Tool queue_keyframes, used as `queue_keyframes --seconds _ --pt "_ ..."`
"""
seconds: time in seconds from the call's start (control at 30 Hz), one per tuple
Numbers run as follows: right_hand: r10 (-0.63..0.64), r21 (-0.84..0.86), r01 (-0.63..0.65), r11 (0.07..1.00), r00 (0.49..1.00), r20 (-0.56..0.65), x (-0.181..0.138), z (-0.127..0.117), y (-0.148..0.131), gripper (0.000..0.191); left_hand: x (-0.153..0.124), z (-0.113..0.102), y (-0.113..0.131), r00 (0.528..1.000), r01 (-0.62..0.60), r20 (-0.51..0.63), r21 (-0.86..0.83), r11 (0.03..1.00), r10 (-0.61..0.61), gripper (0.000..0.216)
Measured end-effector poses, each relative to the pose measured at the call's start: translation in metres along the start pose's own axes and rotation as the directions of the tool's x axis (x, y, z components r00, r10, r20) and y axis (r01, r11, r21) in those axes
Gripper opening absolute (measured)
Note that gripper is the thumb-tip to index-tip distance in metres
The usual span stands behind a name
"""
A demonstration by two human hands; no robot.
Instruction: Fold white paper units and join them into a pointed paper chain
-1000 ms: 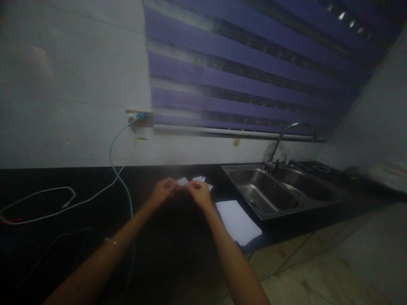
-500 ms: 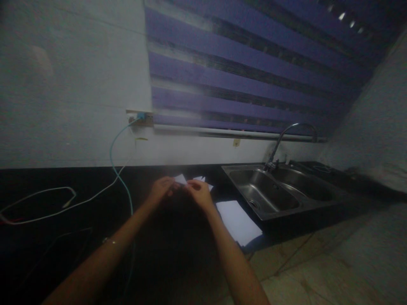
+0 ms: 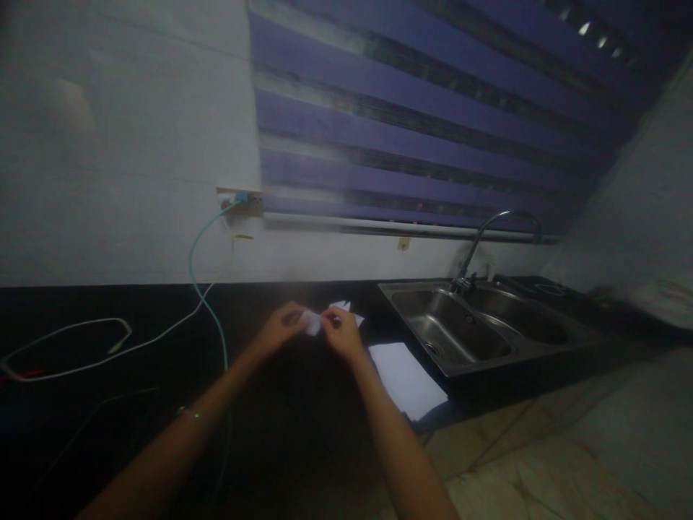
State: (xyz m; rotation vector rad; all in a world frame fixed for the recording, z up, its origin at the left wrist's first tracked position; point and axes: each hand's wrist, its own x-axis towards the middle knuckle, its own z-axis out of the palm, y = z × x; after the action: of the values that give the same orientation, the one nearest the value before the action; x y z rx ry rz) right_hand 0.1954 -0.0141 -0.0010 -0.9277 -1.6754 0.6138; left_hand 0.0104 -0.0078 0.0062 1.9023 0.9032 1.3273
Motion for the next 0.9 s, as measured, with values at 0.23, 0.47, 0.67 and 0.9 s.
queue_keyframes --seconds 0.23,0.47,0.67,0.9 --pt "0.035 0.049 -0.037 0.998 0.998 0.043 -0.001 0.007 -0.001 0.019 0.001 -0.002 -0.007 0.995 0.094 0.039 -0.126 0.988 -0.089 0.034" --pt "0.220 0.338 -0.208 0.918 0.976 0.005 0.005 0.009 0.004 0.045 0.003 0.003 -0.004 0.979 0.201 0.044 -0.358 0.912 -0.199 0.038" --pt "0.171 0.295 -0.164 0.941 0.985 0.003 0.004 0.011 0.001 0.030 0.002 0.010 -0.006 0.976 0.217 0.089 -0.456 0.863 -0.199 0.038" --pt "0.062 0.053 -0.064 0.996 0.997 0.038 -0.002 0.007 -0.003 0.028 0.001 0.007 -0.006 0.985 0.169 0.069 -0.224 0.960 -0.158 0.034"
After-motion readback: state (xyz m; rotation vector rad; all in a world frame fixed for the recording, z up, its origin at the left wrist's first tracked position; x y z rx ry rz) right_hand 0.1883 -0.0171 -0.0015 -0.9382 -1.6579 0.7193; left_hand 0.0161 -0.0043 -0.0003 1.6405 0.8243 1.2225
